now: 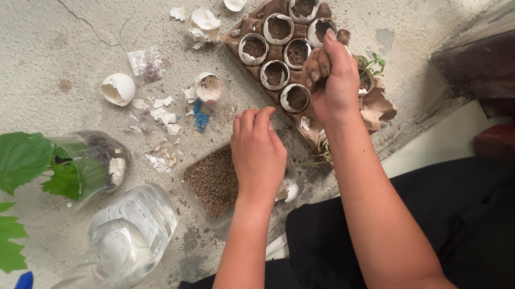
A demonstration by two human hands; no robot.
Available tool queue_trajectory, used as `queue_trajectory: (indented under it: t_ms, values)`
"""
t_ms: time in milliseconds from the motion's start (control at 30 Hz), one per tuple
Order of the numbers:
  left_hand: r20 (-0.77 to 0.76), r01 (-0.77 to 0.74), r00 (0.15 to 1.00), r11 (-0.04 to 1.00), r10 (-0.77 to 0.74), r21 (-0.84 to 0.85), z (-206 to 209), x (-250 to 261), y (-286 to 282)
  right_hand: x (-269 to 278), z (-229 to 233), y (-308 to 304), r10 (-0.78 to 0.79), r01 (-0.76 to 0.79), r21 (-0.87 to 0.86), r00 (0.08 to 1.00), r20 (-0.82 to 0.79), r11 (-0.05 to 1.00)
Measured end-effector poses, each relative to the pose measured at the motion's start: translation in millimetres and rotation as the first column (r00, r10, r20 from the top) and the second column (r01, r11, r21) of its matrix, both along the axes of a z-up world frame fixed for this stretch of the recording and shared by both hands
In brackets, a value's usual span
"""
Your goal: Planting seeds into soil-filled eggshells and egg carton segments.
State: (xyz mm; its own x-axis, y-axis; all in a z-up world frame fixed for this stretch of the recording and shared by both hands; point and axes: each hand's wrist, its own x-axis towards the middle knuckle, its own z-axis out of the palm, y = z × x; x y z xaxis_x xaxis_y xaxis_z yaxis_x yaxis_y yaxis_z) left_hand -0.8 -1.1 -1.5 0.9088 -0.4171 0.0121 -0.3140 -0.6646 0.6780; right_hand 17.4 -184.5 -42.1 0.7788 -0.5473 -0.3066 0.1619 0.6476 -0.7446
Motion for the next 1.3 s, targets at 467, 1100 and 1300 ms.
queue_trajectory:
  t_ms: [467, 1100, 1300]
  values:
    - [0.007, -0.004, 1.000, 1.000, 0.004, -0.011, 1, 0, 1, 0, 4, 1, -0.009, 0.009, -0.011, 1.000, 0.012, 1.000]
    - [-0.003, 0.013, 1.000, 0.997, -0.014, -0.070, 3, -1, -4, 0, 5, 3, -0.024, 0.024, -0.046, 1.000, 0.007, 0.999]
    - [0.072, 0.053, 0.996, 0.997, -0.048, -0.060, -2, -6, -13, -2, 11, 9, 0.005, -0.006, 0.021, 1.000, 0.016, 1.000]
